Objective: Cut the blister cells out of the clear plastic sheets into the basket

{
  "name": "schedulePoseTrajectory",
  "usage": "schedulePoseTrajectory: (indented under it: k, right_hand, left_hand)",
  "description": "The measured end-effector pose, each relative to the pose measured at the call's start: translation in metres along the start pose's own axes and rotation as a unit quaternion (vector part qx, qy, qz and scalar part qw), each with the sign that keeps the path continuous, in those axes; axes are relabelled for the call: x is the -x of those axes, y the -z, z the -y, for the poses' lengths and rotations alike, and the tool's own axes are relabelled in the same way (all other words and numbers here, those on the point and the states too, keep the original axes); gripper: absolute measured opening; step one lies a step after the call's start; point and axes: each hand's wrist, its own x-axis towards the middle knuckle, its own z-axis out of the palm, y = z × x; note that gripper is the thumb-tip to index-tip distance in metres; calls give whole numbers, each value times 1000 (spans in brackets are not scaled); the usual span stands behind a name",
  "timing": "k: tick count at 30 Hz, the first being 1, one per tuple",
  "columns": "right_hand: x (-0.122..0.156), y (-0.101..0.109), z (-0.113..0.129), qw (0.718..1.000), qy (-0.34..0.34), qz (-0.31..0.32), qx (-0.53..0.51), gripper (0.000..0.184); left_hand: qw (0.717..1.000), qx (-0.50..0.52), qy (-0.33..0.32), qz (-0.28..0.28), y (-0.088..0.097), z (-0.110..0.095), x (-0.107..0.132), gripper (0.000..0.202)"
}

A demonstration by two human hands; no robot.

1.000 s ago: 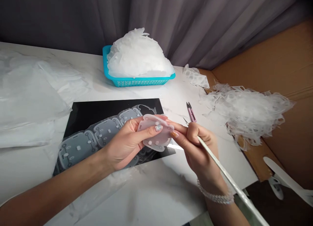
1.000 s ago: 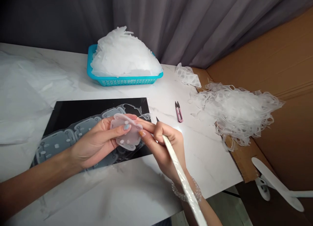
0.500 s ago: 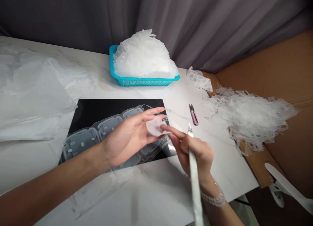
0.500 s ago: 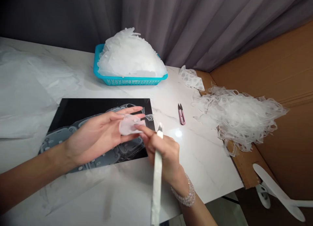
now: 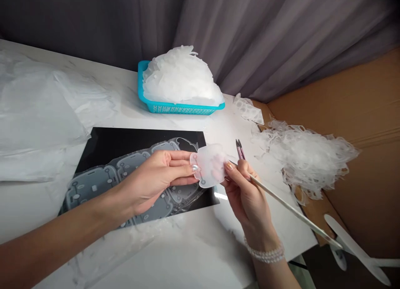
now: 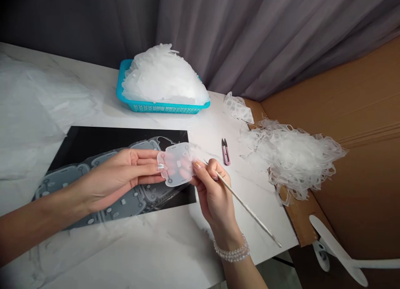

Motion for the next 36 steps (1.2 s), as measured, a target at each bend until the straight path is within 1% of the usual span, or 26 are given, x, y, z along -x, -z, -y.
schedulePoseTrajectory:
  k: [3,5,8,10,11,13,14,15,16,17,18,19,21,23,24,26,28,30,32,34,36]
  right_hand:
    - [-1,0,-1,1000,-13,-8,-3,53]
    - [-2,1,-2,1000,-12,-14,-2,53]
    - [-11,6,2,999,6,-41,3,53]
    - [-27,10,13,997,43,-57,7,52]
    - [-40,9,21,995,73,-60,12,52]
    - [-74,1,44,984,162,-64,31,51]
    - [-94,-7,57,971,220,-71,51,50]
    - [-114,-19,70,952,284,-81,81,49]
    - [-135,-33,81,924,349,-96,123,48]
    - [-155,-49,90,889,409,-106,175,47]
    - [-173,-65,96,855,452,-106,230,44]
    - [-190,-81,97,829,474,-94,281,41]
    - [-215,-108,91,817,470,-31,334,37]
    - [-230,-124,76,815,438,49,376,32]
    - [-235,-128,68,813,420,86,395,29]
    - [-239,-129,58,805,386,145,426,25]
    - [-241,-125,57,802,361,180,441,24]
    - [-243,-122,64,808,345,195,437,26]
    - [-243,-118,76,822,339,194,414,28]
    - [-240,-114,87,841,342,179,378,29]
    - [-231,-107,96,861,348,156,337,29]
  left_hand:
    - [1000,9,-1,13,0,2,0,36]
    - [1000,9,-8,11,0,2,-1,36]
    - [998,-9,-36,-42,6,-6,-1,36]
    - [994,-17,-75,-82,14,-18,1,33]
    - [990,-16,-98,-96,19,-25,3,32]
    - [983,-7,-142,-115,29,-41,9,31]
    - [980,-1,-160,-122,33,-48,12,30]
    - [976,3,-174,-129,36,-54,16,29]
    - [973,9,-186,-134,38,-59,19,28]
    - [971,14,-193,-138,39,-62,22,26]
    - [970,20,-197,-138,39,-65,25,25]
    - [970,26,-200,-138,39,-66,27,24]
    - [969,40,-200,-140,38,-68,30,22]
    - [969,52,-197,-141,37,-69,32,21]
    - [969,57,-197,-141,37,-70,33,20]
    - [967,65,-200,-142,37,-72,34,18]
    - [965,70,-208,-147,38,-73,33,18]
    - [962,70,-215,-151,39,-75,31,17]
    - [962,69,-216,-151,40,-77,32,17]
    - [961,71,-219,-153,42,-81,37,17]
    - [957,52,-242,-150,45,-85,49,15]
